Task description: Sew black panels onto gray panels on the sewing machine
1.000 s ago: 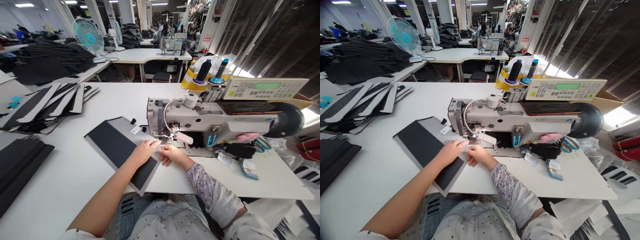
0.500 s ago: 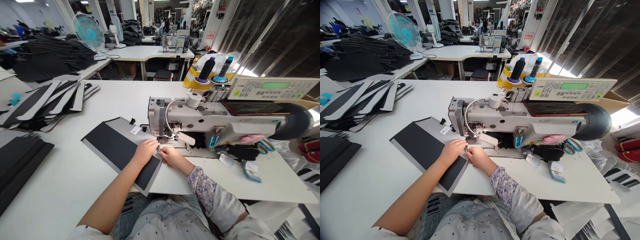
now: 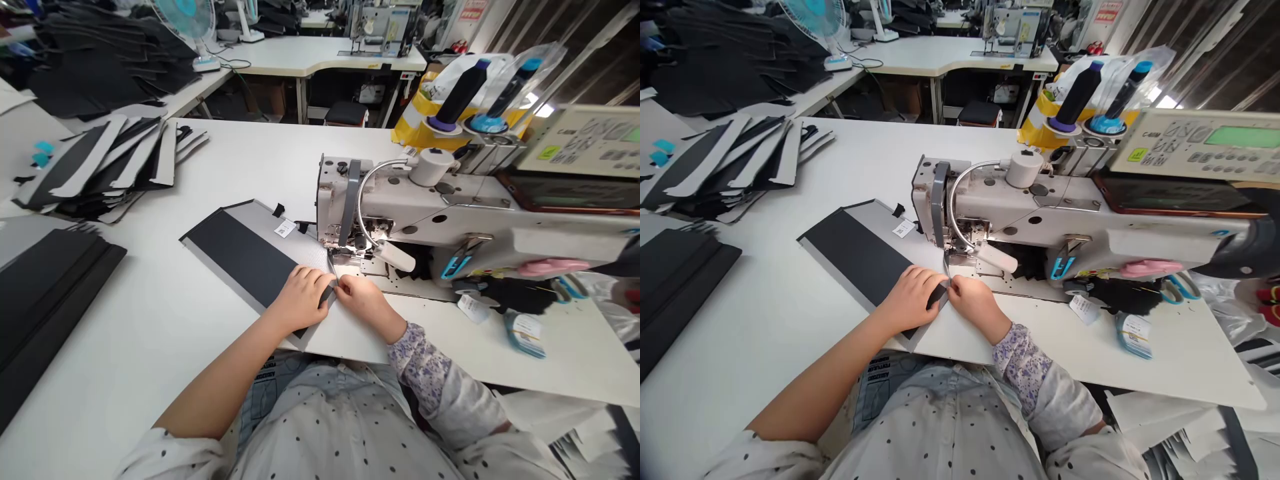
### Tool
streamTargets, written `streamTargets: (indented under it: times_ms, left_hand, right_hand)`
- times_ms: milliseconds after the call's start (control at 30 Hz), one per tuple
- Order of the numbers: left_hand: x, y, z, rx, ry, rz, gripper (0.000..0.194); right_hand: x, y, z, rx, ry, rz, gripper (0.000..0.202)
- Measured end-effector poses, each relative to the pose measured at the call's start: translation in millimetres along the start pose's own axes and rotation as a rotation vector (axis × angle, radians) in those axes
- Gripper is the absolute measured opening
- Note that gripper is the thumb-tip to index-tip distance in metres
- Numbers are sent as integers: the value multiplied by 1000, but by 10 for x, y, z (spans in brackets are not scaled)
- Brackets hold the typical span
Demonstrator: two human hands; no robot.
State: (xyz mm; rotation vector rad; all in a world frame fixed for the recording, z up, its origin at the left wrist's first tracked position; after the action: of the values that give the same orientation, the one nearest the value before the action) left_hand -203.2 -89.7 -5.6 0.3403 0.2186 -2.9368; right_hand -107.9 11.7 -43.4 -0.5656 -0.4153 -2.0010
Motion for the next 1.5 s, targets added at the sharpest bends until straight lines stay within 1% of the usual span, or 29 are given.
streamTargets:
  times_ms: [167,367,433,500,600,667,767,900,1067,1167,1267,1500]
  left_hand:
    - [-2,-55,-55,15,16,-23,39]
    - [-28,-50,-48,27,6,-80,40]
    - [-21,-53,-60,24,22,-79,40]
    - [2,-55,-78,-3,47,-61,40]
    - [38,-52,-121,-34,47,-50,39]
    - [61,-49,-163,-15,36,-54,38]
    - [111,-55,-203,1,56,-43,35]
    - [199,-115,-195,-40,88,-40,32]
    - [346,-297,-159,-83,73,-34,30]
    - [457,-426,-143,-116,65,17,32]
    - [543,-545,-144,-141,53,47,31]
    - [647,-768,-185,-153,-27,48,24]
  right_hand:
    - [-23,7,-31,19,19,-4,18]
    - [-33,11,-42,21,48,2,17]
    - [-23,17,-41,11,45,12,18]
    - [-4,37,-47,-18,41,28,18]
    - [52,93,-65,-100,86,81,19]
    - [95,136,-89,-141,148,123,24]
    - [140,164,-132,-152,207,181,30]
    - [157,103,-134,-183,213,260,30]
    - [117,-58,-65,-258,179,317,27]
    - [72,-157,-34,-284,172,305,27]
    - [29,-257,-32,-271,158,265,28]
    - [-53,-404,-59,-215,109,121,34]
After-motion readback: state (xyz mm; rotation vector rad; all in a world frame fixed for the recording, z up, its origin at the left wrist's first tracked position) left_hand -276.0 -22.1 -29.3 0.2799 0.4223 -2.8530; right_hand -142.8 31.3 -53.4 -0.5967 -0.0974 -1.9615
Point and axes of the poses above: each hand's wrist, its own y-axis away from the middle knuckle, its own z-axis out of the back of the hand, x = y × z, the point moved 5 cm from there along -y, towards the middle knuckle, and after that the axes turned 9 degrees about z, right-handed, at the moved point
